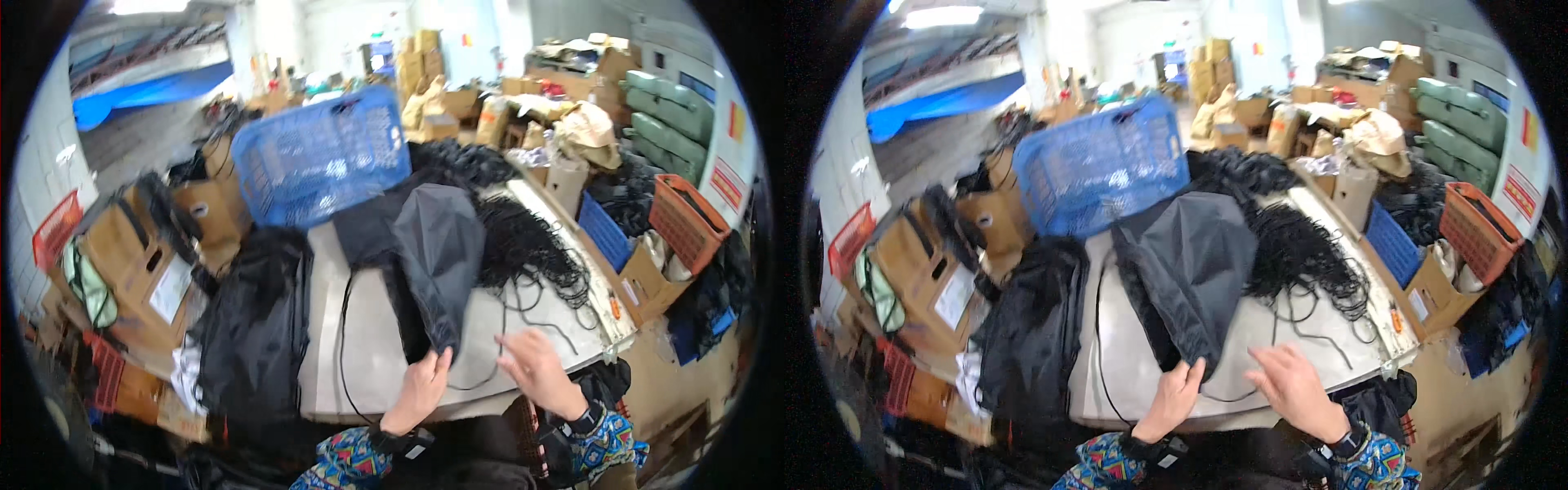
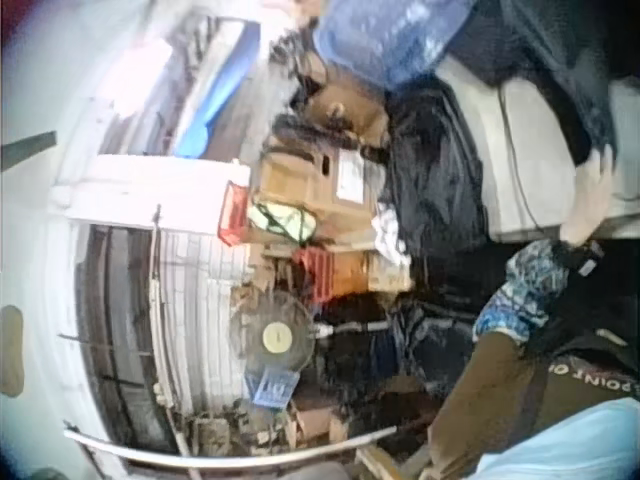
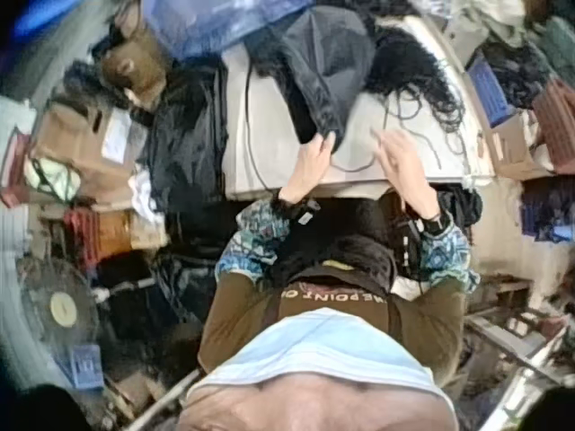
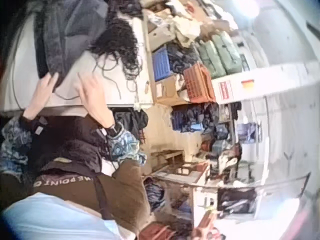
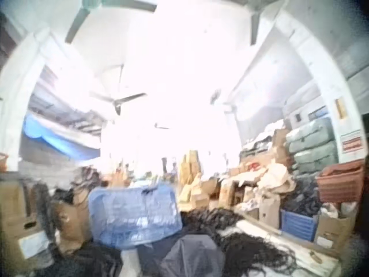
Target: The person assembles black drawstring bags by threading black cords through the top hems using a metal hook tool. They pull the cords through, adjust the length, and place the finished bags into a pile on the table.
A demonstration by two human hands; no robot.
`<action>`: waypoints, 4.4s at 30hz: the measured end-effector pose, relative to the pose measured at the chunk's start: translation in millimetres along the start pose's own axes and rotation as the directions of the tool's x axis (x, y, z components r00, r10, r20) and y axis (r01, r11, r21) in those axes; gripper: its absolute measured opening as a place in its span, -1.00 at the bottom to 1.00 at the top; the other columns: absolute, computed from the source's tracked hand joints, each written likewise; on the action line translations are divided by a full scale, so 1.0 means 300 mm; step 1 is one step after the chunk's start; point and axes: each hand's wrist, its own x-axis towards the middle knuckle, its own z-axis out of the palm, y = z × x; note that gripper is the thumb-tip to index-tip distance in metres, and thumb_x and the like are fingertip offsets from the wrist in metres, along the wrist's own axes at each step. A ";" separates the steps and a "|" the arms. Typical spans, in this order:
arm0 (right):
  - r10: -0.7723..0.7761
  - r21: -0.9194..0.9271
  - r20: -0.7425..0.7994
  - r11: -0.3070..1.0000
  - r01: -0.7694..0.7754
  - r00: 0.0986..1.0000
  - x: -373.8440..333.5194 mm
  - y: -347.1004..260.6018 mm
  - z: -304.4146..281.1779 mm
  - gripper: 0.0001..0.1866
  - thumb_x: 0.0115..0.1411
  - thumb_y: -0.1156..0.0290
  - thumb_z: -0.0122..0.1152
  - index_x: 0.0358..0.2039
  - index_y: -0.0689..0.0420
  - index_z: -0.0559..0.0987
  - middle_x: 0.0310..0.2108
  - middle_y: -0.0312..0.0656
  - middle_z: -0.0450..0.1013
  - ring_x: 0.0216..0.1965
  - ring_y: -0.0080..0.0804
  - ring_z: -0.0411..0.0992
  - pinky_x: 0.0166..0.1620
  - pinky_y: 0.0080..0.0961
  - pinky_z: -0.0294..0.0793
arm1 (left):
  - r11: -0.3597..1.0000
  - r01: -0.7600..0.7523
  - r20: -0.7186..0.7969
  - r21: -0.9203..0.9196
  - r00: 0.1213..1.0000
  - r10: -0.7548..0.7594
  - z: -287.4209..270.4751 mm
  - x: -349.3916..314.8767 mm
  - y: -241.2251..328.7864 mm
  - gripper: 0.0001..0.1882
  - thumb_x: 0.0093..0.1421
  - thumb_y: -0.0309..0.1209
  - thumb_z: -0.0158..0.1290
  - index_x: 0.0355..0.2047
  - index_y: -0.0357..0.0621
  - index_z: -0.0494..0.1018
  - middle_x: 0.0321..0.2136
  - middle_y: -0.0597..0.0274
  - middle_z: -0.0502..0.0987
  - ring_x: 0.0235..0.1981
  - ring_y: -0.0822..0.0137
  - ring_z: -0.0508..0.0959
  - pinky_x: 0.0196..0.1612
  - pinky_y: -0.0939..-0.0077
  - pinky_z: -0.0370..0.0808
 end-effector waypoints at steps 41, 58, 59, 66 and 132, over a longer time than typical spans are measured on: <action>0.585 0.512 0.712 -0.053 -0.857 0.388 -0.068 0.117 0.357 -0.76 0.18 0.35 0.19 -0.56 0.05 0.36 -0.69 -0.50 0.19 -0.77 -0.82 0.01 -0.75 -0.76 -0.11 | -0.385 0.743 0.771 -0.547 0.267 -0.579 -0.073 -0.245 0.158 -0.81 0.20 -0.44 0.07 -0.25 -0.32 0.49 -0.50 0.28 0.50 -0.52 0.52 0.47 -0.45 0.63 0.45; 0.435 0.538 0.258 0.677 -0.502 0.863 -0.267 0.004 0.336 -0.75 0.18 0.51 0.15 -0.11 0.25 0.53 -0.53 -0.16 0.49 -0.58 -0.61 0.35 -0.49 -0.64 0.36 | -0.618 0.557 0.808 -0.554 0.182 -0.561 -0.107 -0.162 0.078 -0.85 0.23 -0.41 0.02 -0.46 -0.20 0.43 -0.59 0.22 0.50 -0.61 0.46 0.48 -0.64 0.64 0.39; 0.365 0.467 0.189 0.783 -0.411 0.911 -0.247 0.004 0.314 -0.76 0.15 0.52 0.16 -0.14 0.24 0.54 -0.55 -0.13 0.48 -0.60 -0.51 0.37 -0.51 -0.59 0.36 | -0.614 0.553 0.802 -0.563 0.188 -0.566 -0.109 -0.165 0.077 -0.83 0.22 -0.39 0.05 -0.47 -0.21 0.44 -0.59 0.24 0.49 -0.62 0.48 0.46 -0.65 0.67 0.36; 0.151 0.099 0.143 0.981 -0.166 0.978 -0.240 -0.040 0.264 -0.75 0.05 0.56 0.17 -0.20 0.14 0.53 -0.65 -0.19 0.36 -0.64 -0.27 0.39 -0.59 -0.41 0.33 | -0.651 0.490 0.797 -0.580 0.172 -0.579 -0.106 -0.177 0.071 -0.83 0.18 -0.39 0.10 -0.50 -0.19 0.43 -0.61 0.26 0.48 -0.67 0.53 0.41 -0.65 0.71 0.32; -0.021 -0.014 -0.966 1.000 0.028 0.259 -0.094 -0.168 -0.412 -0.36 0.35 -0.01 -0.31 0.16 0.33 0.19 -0.57 -0.28 0.21 -0.61 -0.62 0.14 -0.56 -0.72 0.14 | 0.985 0.169 -0.141 0.015 0.976 -0.165 -0.108 -0.102 0.093 -0.41 -0.09 -0.25 0.28 -0.10 -0.25 0.32 -0.01 -0.23 0.20 -0.04 -0.14 0.24 -0.03 -0.03 0.23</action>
